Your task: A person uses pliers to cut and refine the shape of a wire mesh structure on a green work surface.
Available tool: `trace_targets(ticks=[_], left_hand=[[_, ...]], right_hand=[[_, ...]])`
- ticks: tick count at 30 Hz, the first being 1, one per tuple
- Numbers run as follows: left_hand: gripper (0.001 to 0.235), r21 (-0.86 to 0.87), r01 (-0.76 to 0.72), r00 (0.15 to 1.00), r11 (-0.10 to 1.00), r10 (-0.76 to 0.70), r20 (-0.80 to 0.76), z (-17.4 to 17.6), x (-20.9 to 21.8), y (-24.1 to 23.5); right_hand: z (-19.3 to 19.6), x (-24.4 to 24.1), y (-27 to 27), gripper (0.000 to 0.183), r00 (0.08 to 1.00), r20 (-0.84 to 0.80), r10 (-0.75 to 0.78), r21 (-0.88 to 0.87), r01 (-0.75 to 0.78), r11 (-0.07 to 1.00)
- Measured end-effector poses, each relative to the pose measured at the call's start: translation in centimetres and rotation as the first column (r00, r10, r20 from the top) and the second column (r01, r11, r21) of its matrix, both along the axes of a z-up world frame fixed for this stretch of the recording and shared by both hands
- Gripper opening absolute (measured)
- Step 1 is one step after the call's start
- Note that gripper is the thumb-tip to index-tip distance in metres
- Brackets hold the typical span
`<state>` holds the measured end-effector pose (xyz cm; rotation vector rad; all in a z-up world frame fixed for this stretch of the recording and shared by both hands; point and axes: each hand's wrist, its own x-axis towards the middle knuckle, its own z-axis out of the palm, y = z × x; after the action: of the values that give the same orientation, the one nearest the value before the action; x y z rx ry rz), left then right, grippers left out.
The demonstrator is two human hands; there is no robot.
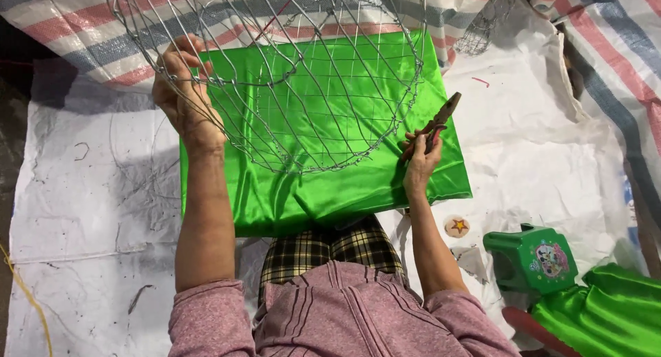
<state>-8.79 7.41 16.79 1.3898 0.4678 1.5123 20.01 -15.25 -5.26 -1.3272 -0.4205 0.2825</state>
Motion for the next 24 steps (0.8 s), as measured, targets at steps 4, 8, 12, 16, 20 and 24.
trace_targets(ticks=[4, 8, 12, 16, 20, 24], left_hand=[[0.034, 0.091, -0.043, 0.999, 0.995, 0.044, -0.008, -0.9, -0.1, 1.4], [0.040, 0.083, 0.028, 0.998, 0.996, -0.023, -0.058, -1.6, -0.2, 2.7], [0.041, 0.131, 0.105, 0.989, 0.986, -0.090, -0.117, -3.8, -0.6, 4.6], [0.029, 0.053, 0.127, 0.979, 0.990, -0.117, -0.167, -4.8, -0.6, 5.3], [0.031, 0.081, 0.158, 0.963, 0.984, -0.136, -0.233, -5.5, -0.6, 5.8], [0.033, 0.023, 0.194, 0.951, 0.981, -0.183, -0.251, -6.4, -0.9, 6.4]], right_hand=[[-0.8, 1.3, -0.6, 0.022, 1.000, 0.003, -0.012, 0.030, 0.012, 0.999], [-0.5, 1.5, -1.0, 0.024, 0.998, -0.048, 0.030, 0.044, -0.028, 0.999], [-0.3, 1.9, -1.1, 0.026, 0.992, -0.122, 0.035, 0.048, -0.029, 0.998], [-0.7, 2.2, -1.0, 0.027, 0.996, -0.090, 0.021, 0.028, -0.019, 0.999], [-1.0, 2.5, -1.1, 0.026, 0.993, -0.114, 0.027, 0.026, -0.024, 0.999], [-0.7, 2.9, -1.2, 0.027, 0.991, -0.131, 0.029, 0.004, -0.029, 1.000]])
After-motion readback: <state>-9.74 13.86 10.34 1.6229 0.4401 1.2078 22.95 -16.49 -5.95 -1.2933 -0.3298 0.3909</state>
